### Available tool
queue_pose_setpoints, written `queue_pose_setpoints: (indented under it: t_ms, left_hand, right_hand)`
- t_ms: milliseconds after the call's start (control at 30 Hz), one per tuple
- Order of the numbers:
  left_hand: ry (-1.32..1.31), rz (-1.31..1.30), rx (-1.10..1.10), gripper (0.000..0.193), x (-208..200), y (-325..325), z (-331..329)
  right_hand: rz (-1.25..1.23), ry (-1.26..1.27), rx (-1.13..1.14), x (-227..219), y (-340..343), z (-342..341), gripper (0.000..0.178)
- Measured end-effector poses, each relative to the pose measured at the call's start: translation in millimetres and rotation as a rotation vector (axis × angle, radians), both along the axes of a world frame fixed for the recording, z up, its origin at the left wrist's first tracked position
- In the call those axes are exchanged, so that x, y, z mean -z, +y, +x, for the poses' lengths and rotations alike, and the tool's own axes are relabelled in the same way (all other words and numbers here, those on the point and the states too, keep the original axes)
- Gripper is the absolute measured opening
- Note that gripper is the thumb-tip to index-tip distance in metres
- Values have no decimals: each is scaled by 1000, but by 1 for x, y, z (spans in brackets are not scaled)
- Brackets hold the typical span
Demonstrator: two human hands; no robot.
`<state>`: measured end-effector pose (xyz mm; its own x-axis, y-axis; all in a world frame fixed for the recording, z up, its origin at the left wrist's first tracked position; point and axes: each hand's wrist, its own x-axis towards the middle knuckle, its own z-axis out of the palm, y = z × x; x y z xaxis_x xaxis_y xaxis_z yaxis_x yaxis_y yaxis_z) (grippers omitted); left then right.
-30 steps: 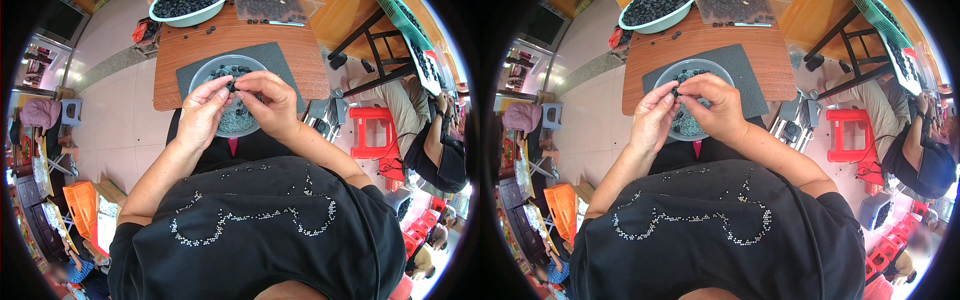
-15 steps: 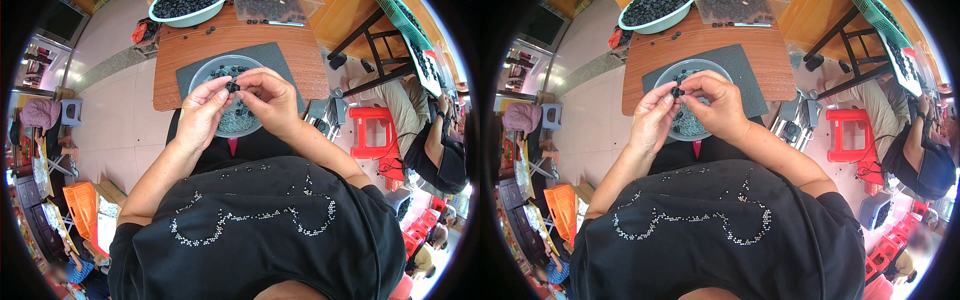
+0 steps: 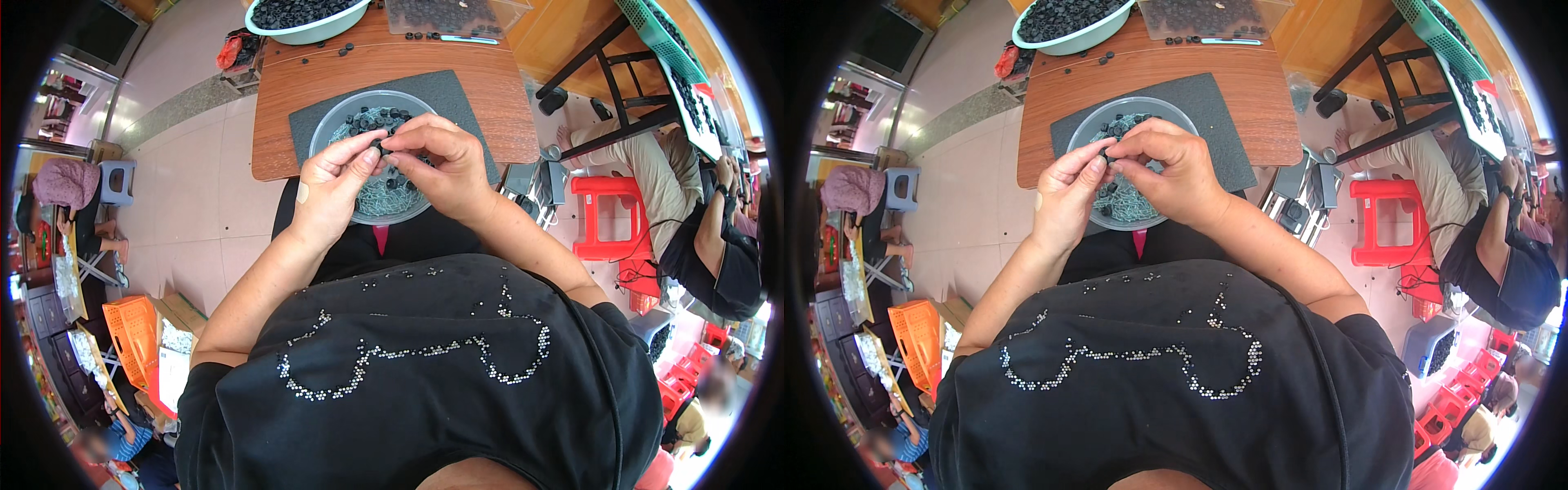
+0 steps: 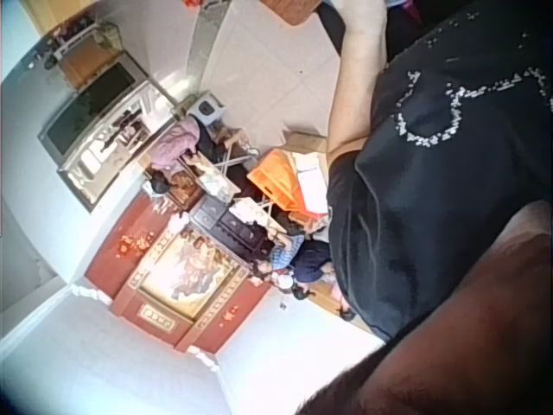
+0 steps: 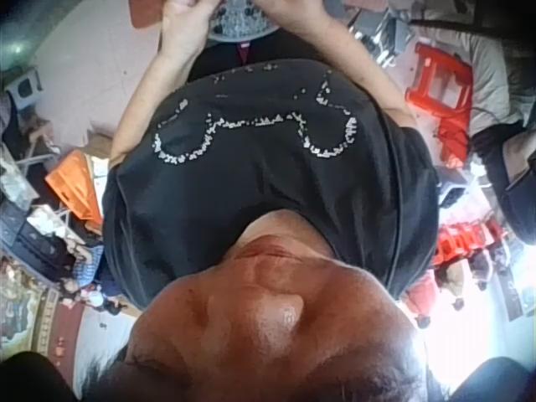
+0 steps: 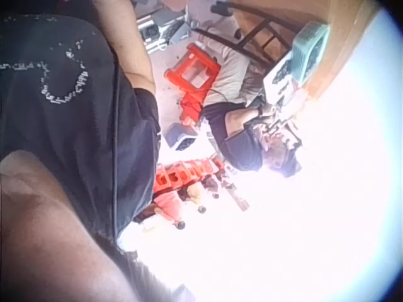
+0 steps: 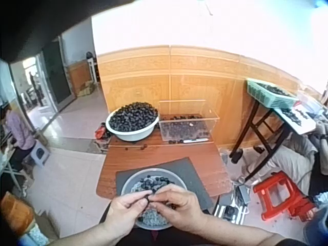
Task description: The person sorts small black plastic manufacturing parts in a bowl by hand.
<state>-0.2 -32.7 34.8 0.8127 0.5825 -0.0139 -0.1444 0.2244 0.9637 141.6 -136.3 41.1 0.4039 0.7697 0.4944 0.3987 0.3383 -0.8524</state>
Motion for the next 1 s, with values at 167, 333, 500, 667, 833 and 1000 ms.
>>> queue_pose_setpoints:
  t_ms: [167,333,500,667,833,1000]
  left_hand:
    - [-6,86,27,27,-1,-2,-2]
    - [-4,79,14,28,0,-3,0]
    - [-15,38,32,27,1,-4,-1]
    - [6,67,24,26,3,-6,-1]
    - [11,229,-56,24,1,-8,2]
    - [-1,420,-126,24,0,-9,1]
  right_hand:
    - [-19,150,-145,1,2,3,18]
    - [-40,58,-99,7,2,2,17]
    - [-14,25,-66,11,3,1,19]
    - [0,428,-291,22,7,2,14]
    - [-27,745,-306,10,5,-10,16]
    - [9,773,-293,11,5,-12,16]
